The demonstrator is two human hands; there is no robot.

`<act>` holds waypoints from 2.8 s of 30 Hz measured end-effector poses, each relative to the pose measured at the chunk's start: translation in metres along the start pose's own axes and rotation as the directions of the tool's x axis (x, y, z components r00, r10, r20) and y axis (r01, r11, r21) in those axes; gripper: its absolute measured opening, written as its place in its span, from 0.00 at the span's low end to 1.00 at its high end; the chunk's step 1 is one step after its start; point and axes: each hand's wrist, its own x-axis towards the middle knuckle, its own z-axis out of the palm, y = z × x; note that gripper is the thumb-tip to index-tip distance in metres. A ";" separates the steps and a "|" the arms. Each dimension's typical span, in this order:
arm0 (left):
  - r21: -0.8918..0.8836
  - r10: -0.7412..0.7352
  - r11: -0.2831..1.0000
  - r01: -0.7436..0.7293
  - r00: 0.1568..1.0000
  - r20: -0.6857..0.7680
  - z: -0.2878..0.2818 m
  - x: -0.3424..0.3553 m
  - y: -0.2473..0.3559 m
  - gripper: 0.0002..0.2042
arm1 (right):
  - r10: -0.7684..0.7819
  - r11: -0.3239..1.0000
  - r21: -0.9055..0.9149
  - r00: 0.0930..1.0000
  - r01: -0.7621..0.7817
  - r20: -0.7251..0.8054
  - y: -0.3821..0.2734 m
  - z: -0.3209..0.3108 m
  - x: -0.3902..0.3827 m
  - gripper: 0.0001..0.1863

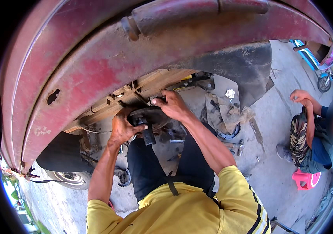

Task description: The person reaches behind the wheel rotor of a vehicle to remove or replace parts of the brake assembly by hand.

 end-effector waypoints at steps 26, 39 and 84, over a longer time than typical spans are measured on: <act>-0.086 0.079 0.993 -0.078 0.997 0.018 -0.001 0.001 -0.003 0.28 | -0.784 0.588 -0.196 0.493 0.785 -0.377 0.036 -0.014 0.017 0.34; -0.197 -0.052 0.978 0.066 0.996 0.071 -0.002 0.000 0.005 0.31 | -0.940 0.217 0.343 0.290 0.914 -0.178 0.020 0.023 0.056 0.34; 0.166 -0.031 0.986 0.005 0.987 0.156 -0.004 0.007 -0.003 0.34 | -0.829 0.458 -0.140 0.479 0.878 0.289 -0.070 0.052 0.086 0.25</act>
